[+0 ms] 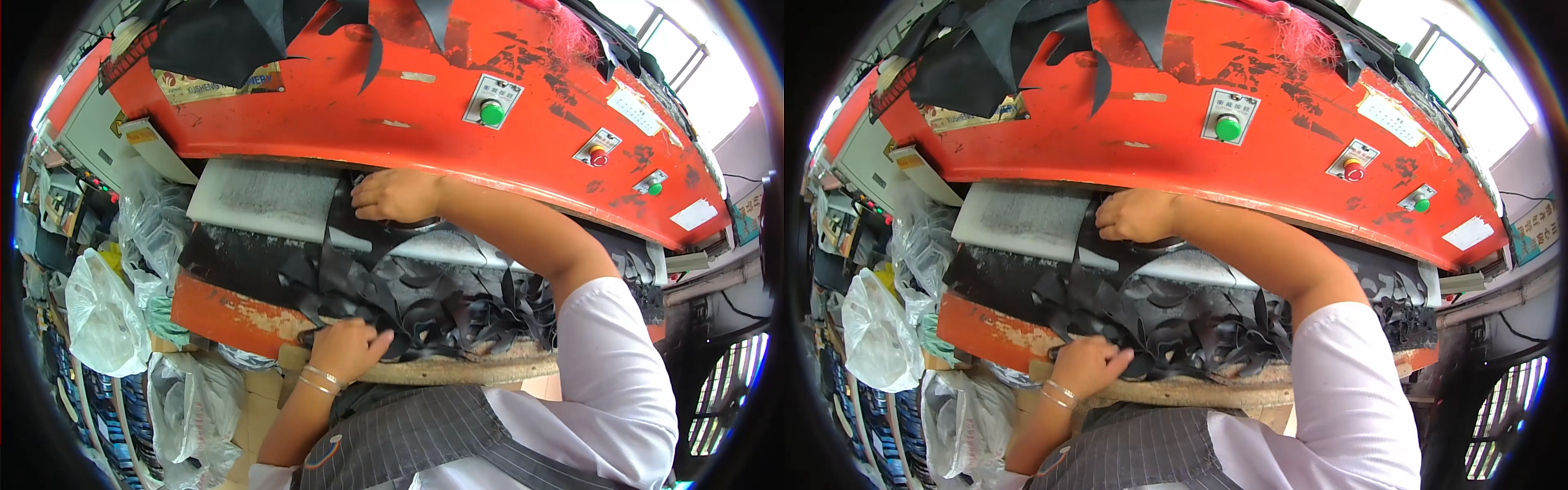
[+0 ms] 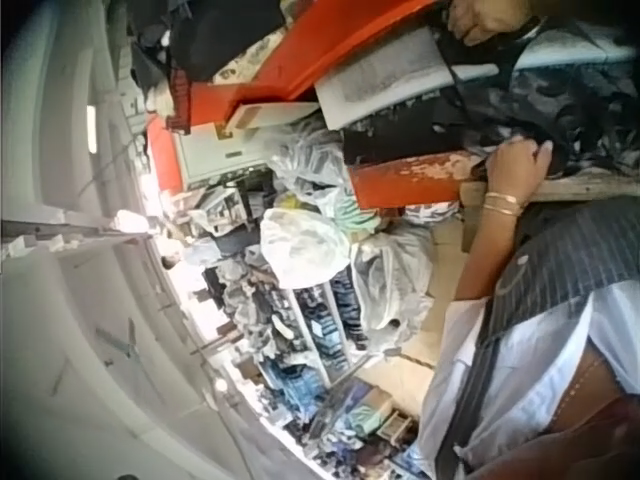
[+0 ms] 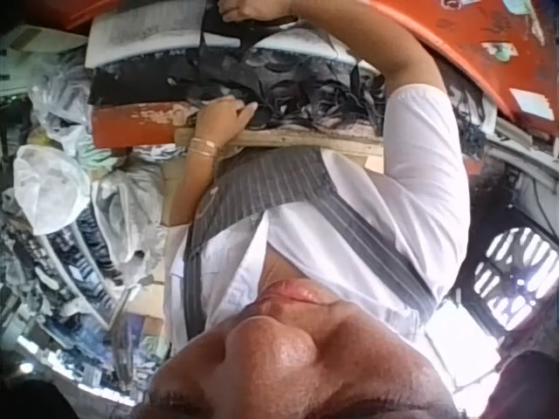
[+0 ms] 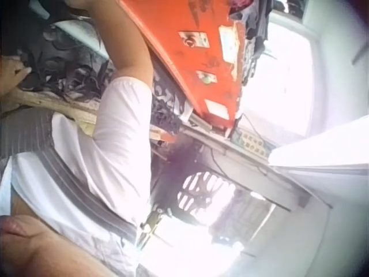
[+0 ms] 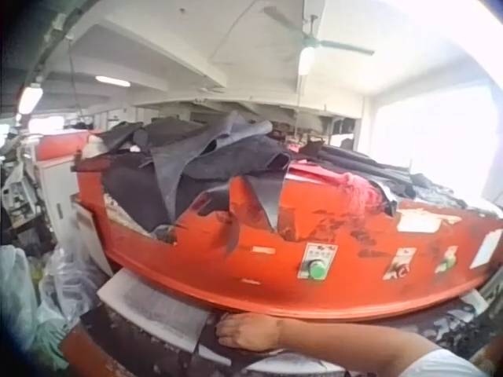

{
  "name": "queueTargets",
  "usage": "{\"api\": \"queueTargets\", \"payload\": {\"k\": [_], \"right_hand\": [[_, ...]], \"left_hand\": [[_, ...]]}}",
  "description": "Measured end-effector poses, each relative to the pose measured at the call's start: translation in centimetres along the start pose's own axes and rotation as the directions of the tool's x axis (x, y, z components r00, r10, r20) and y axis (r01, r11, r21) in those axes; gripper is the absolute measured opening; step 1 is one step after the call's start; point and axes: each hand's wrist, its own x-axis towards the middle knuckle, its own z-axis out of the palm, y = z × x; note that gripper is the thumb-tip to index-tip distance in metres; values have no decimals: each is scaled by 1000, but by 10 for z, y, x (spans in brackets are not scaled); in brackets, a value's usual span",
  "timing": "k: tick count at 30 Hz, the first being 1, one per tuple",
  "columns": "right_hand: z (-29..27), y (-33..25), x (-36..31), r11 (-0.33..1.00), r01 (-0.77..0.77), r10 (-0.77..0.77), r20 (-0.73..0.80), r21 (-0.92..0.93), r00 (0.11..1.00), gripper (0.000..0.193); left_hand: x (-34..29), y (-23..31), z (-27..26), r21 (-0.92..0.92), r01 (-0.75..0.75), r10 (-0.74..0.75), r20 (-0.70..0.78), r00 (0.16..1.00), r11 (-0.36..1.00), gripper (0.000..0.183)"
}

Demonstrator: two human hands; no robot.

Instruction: Cutting out shoe components from a sheet of material using a hydraulic press and metal dies.

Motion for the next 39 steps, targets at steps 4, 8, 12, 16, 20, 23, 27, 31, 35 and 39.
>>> {"api": "queueTargets", "payload": {"k": [4,8,12,16,20,23,27,31,35,39], "right_hand": [[63,34,11,990,107,-118,124,94,985,17],[50,50,4,983,133,-156,198,123,968,14],[-57,38,-9,994,28,-18,96,-109,995,22],[-106,23,-79,593,-702,773,37,-394,633,17],[-44,2,-172,196,-980,970,-151,22,191,22],[-11,-6,-197,-2,-995,989,-145,104,-17,20],[20,2,-209,-28,-993,994,-104,118,-40,20],[34,7,-198,14,-985,988,-153,173,-13,22],[25,-25,-201,6,-911,992,-120,412,-48,47],[34,-84,-236,107,-945,993,-73,308,89,77]], "left_hand": [[81,-38,-10,157,-283,314,-659,684,946,34],[134,-76,-4,375,-189,375,-522,766,907,52],[148,-86,-24,381,-236,412,-489,769,894,46],[173,-83,-57,303,-364,471,-484,737,881,36],[225,-79,-63,151,-427,420,-627,656,892,37],[254,-84,-63,163,-439,431,-649,627,884,43],[272,-87,-66,176,-467,464,-633,621,866,38],[273,-83,-67,157,-483,465,-625,627,862,27],[272,-81,-70,157,-490,467,-636,614,857,20],[274,-78,-72,150,-507,470,-653,594,849,20]]}}
